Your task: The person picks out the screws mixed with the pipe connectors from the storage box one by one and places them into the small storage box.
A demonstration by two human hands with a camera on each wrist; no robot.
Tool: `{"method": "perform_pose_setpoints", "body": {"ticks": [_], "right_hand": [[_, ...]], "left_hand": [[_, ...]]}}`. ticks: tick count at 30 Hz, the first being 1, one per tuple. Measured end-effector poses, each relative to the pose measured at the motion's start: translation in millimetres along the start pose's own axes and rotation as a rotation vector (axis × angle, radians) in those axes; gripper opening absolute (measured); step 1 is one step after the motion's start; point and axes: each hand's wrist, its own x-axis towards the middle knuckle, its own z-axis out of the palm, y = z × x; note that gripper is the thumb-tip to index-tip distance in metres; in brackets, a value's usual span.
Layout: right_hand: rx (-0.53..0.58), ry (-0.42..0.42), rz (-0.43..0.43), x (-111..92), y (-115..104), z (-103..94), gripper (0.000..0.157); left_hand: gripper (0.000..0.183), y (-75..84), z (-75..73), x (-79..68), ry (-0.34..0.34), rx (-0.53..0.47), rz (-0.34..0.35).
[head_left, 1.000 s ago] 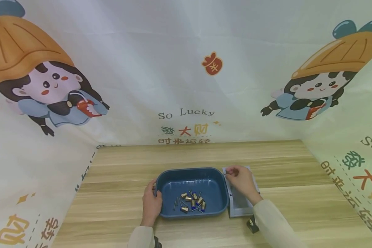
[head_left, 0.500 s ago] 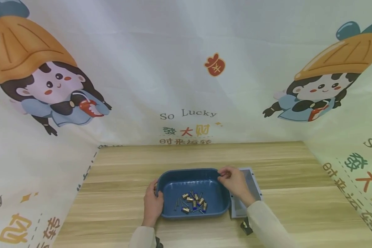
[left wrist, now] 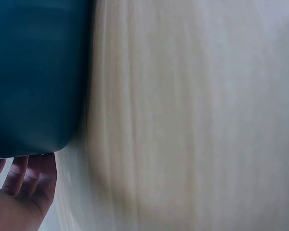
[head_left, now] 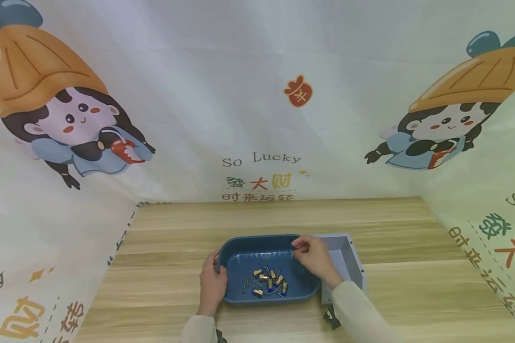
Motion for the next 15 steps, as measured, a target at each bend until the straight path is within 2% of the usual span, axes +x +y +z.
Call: {"method": "perform_pose_setpoints", "body": {"ticks": [6, 15], "right_hand": [[-0.016, -0.011, -0.010, 0.2, 1.0, 8.4, 0.017], [0.026, -0.069, -0.019, -0.6, 1.8, 18.0, 0.020]], "left_hand": [[0.042, -0.7, 0.6, 0.9, -0.008, 0.003, -0.018], [0.043, -0.7, 0.8, -0.1, -0.009, 0.005, -0.035]]}}
